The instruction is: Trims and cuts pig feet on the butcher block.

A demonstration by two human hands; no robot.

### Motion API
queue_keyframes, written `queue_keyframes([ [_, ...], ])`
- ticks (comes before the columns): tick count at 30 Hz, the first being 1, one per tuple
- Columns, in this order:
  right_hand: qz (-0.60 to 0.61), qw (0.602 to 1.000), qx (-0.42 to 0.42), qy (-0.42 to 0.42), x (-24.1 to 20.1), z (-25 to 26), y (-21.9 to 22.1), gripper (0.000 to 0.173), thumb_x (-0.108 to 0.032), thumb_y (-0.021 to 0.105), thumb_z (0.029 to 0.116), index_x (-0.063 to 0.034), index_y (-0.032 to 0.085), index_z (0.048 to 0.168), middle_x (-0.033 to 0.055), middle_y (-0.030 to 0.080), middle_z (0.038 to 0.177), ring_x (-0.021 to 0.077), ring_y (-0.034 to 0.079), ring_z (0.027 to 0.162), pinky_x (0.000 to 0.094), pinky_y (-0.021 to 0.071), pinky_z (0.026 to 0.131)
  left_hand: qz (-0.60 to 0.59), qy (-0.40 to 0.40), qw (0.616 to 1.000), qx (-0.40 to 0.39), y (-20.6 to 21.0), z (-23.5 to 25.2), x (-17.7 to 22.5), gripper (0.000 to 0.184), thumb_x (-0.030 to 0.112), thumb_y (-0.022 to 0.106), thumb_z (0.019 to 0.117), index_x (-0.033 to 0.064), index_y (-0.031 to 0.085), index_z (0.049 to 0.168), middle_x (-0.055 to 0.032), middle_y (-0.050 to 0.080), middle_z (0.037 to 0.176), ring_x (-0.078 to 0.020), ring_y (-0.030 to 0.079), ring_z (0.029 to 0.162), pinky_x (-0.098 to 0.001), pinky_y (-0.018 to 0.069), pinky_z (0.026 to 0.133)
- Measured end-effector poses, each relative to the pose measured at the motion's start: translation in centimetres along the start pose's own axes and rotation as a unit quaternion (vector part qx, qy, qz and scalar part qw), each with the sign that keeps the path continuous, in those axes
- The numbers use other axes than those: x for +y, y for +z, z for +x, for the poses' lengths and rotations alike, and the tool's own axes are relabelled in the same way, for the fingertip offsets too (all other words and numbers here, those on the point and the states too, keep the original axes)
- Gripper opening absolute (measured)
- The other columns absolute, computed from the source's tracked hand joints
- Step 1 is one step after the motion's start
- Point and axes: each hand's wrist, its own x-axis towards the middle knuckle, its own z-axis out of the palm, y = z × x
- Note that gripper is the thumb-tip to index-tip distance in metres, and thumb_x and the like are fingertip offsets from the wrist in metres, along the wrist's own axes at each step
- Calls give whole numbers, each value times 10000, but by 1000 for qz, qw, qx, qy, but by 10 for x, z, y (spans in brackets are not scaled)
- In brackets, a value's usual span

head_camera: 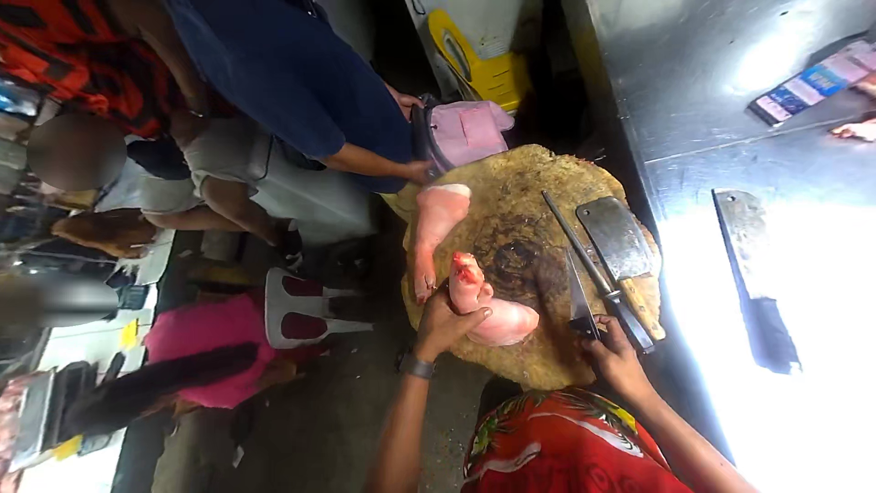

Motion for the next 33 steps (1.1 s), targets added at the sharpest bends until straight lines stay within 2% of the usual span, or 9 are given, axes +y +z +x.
queue_keyframes([
  [3,-106,994,33,-4,30,-32,3,569,-276,599,1020,-171,414,1548,71,720,909,165,681,663,367,604,615,-33,16,999,-39,-12,18,-17,674,323,894,722,5,626,1252,-72,732,1105,-128,700,1052,-359,584,973],
  [6,-94,992,84,11,41,-63,18,472,-269,611,1008,-165,494,1453,86,721,872,195,688,644,389,608,594,-64,34,995,-72,-20,32,-27,671,311,909,693,2,637,1222,-68,733,1086,-122,699,1037,-346,582,964],
  [10,-33,995,88,-44,-12,-92,75,378,-205,591,985,-102,498,1336,50,731,943,171,701,667,337,613,571,-142,44,980,-132,-21,38,-34,667,259,914,662,-12,638,1206,-89,724,1088,-152,692,1039,-352,575,959],
  [14,-70,983,69,-154,-80,-95,133,598,-307,575,1049,-177,350,1588,29,720,997,111,686,704,305,619,622,-134,61,981,-126,-10,32,-31,627,224,886,652,-22,637,1172,-78,718,1025,-125,695,971,-327,589,894],
  [18,-132,964,111,-200,-109,-91,169,629,-309,553,1057,-238,310,1632,2,711,915,66,656,682,295,604,637,-85,110,982,-129,-5,20,-24,514,152,882,678,36,661,1127,-12,719,946,-72,693,884,-283,601,803],
  [22,-205,942,137,-227,-109,-91,179,624,-294,546,1048,-266,319,1629,14,699,950,89,653,755,332,591,691,-64,137,980,-133,-3,11,-21,482,167,860,682,44,641,1094,40,698,887,-9,674,833,-224,585,750],
  [26,-259,933,145,-205,-107,-93,183,638,-279,541,1032,-303,318,1629,18,649,856,138,633,716,362,560,631,-54,158,975,-143,-2,3,-20,483,117,851,669,46,633,1094,42,699,896,-1,677,843,-213,586,756],
  [30,-307,919,159,-191,-98,-96,185,644,-282,526,1029,-365,304,1627,32,620,859,165,623,682,378,541,574,-58,150,976,-149,1,-6,-20,504,89,860,684,50,632,1132,13,711,940,-47,691,880,-251,598,798],
  [33,-225,944,135,-198,-85,-93,186,617,-295,530,1043,-327,327,1625,17,647,854,134,628,696,353,553,612,-55,150,976,-146,2,-8,-20,472,92,841,714,60,635,1137,11,709,933,-53,689,864,-261,600,780],
])
